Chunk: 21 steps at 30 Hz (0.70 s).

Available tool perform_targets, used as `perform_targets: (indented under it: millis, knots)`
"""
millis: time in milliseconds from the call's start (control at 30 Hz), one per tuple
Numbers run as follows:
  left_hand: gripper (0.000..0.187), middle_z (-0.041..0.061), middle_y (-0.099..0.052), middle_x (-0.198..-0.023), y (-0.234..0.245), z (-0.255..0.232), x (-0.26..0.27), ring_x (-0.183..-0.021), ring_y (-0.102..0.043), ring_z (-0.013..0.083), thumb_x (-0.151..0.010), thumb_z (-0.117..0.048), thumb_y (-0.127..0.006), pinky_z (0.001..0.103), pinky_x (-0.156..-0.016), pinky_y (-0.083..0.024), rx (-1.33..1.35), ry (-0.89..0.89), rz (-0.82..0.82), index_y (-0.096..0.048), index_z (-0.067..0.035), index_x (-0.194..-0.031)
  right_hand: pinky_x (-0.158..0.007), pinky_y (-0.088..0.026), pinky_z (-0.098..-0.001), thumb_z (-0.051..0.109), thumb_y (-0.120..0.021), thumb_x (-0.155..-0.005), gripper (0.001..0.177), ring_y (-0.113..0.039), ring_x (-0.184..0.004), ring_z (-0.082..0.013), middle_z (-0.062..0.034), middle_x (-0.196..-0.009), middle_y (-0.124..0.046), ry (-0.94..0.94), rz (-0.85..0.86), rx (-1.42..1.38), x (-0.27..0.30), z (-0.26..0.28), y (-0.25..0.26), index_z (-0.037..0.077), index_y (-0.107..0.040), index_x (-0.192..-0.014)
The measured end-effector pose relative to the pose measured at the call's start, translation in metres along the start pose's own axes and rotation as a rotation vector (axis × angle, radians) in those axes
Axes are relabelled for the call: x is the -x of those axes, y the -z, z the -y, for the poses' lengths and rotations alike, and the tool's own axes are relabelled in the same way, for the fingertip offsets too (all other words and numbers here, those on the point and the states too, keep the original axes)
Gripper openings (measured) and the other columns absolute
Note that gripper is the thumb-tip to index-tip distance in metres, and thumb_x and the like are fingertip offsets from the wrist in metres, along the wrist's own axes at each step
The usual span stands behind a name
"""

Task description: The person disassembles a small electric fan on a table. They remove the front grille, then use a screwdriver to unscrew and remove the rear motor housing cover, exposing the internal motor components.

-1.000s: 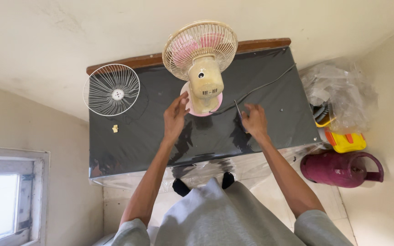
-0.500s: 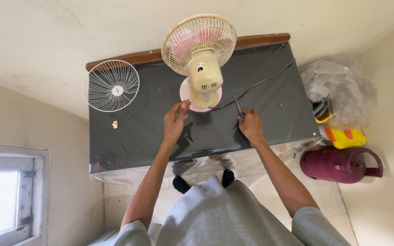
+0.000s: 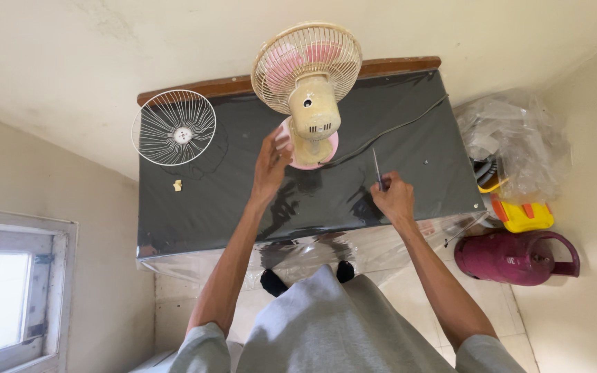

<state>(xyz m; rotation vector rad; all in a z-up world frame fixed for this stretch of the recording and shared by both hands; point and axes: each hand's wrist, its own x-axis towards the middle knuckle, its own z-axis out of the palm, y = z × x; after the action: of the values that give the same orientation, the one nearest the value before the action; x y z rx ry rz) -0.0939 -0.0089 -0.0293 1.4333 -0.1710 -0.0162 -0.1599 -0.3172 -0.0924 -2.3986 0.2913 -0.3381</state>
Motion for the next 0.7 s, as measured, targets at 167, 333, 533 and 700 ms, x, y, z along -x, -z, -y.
perform_targets:
  millis: [167, 333, 533, 700]
  knots:
    - [0.105, 0.019, -0.027, -0.164, -0.01, -0.043, -0.014, -0.153, -0.027, 0.0365, -0.07, -0.025, -0.092, 0.051, -0.117, -0.04, -0.856, -0.568, 0.06, -0.033, -0.026, -0.158, -0.067, -0.058, -0.0303, 0.012, -0.074, -0.084, 0.023, -0.073, -0.071, -0.0176, -0.0121, -0.079, -0.074, 0.037, -0.068, -0.247, 0.004, 0.057, 0.019, -0.002, -0.07, -0.102]
    - [0.122, 0.004, -0.029, -0.169, -0.021, -0.059, -0.037, -0.156, -0.025, 0.0286, -0.056, -0.029, -0.098, 0.057, -0.128, -0.02, -1.3, -0.702, 0.16, -0.033, -0.034, -0.16, -0.063, -0.056, -0.0294, 0.009, -0.073, -0.086, 0.021, -0.069, -0.07, -0.014, -0.0096, -0.081, -0.074, 0.079, -0.073, -0.338, 0.003, 0.1, 0.029, -0.002, -0.07, -0.103]
    - [0.126, 0.005, -0.031, -0.166, -0.026, -0.046, -0.057, -0.153, -0.032, 0.0261, -0.048, -0.028, -0.1, 0.054, -0.126, -0.028, -1.337, -0.753, 0.147, -0.036, -0.032, -0.158, -0.062, -0.055, -0.0299, 0.009, -0.072, -0.087, 0.022, -0.068, -0.068, -0.0142, -0.0091, -0.08, -0.073, 0.092, -0.086, -0.327, -0.009, 0.106, 0.027, -0.002, -0.069, -0.105]
    - [0.128, 0.017, -0.032, -0.163, -0.028, -0.04, -0.072, -0.147, -0.037, 0.0347, -0.04, -0.021, -0.101, 0.049, -0.118, -0.041, -1.242, -0.794, 0.143, -0.042, -0.028, -0.154, -0.063, -0.056, -0.0304, 0.01, -0.073, -0.085, 0.023, -0.07, -0.07, -0.0151, -0.0098, -0.08, -0.073, 0.061, -0.058, -0.29, -0.014, 0.092, 0.017, -0.002, -0.07, -0.104]
